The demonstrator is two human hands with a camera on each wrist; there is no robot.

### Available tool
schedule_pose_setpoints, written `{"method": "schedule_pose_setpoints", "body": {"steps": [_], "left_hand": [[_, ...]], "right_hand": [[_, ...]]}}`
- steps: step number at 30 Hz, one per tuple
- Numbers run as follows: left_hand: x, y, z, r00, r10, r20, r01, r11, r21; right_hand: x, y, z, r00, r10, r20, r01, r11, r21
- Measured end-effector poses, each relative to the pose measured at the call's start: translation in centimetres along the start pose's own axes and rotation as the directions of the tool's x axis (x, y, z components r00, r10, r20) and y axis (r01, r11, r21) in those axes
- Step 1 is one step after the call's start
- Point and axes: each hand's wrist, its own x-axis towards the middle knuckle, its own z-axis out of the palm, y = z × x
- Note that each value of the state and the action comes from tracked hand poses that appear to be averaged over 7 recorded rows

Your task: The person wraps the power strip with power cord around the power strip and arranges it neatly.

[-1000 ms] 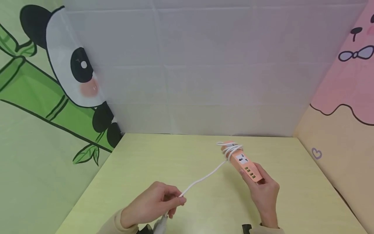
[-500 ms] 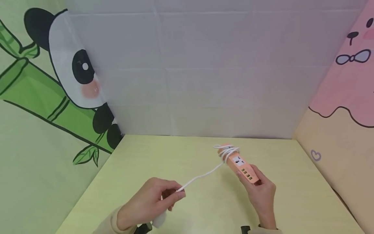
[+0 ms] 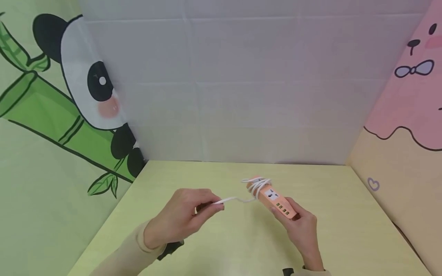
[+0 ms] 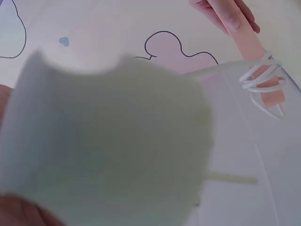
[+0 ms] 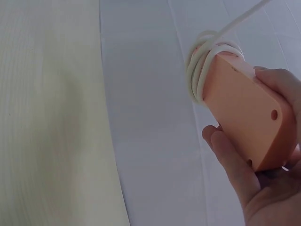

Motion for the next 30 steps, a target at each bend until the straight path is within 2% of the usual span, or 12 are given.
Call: {"method": "schedule_pose_setpoints", "body": {"steps": [5,14,24,30], "left_hand": [[1.1,-0.2,0.0,0.997,0.059,-0.055,-0.058,0.998,0.027],[3.0,-0.7,0.0,0.976,0.167,-0.139,-0.161,0.986,0.047],[4.4,-1.3,0.1,0.981,0.138,-0.136,-0.133,0.99,0.046],[5.4,-1.9,0.3,0.977,0.169,-0.134,-0.171,0.985,-0.007]], "right_hand": [[-0.1,-0.1,0.0,0.999,-0.001,0.037,0.001,1.0,-0.005],[-0.4,-0.5,-0.1,0.996,-0.033,0.085,0.033,0.999,0.003],[-0.5,-0.8,0.0,0.986,-0.018,0.165,0.021,1.0,-0.012],[-0.7,-0.9,-0.1,0.972,-0.048,0.23,0.042,0.999,0.032]]}}
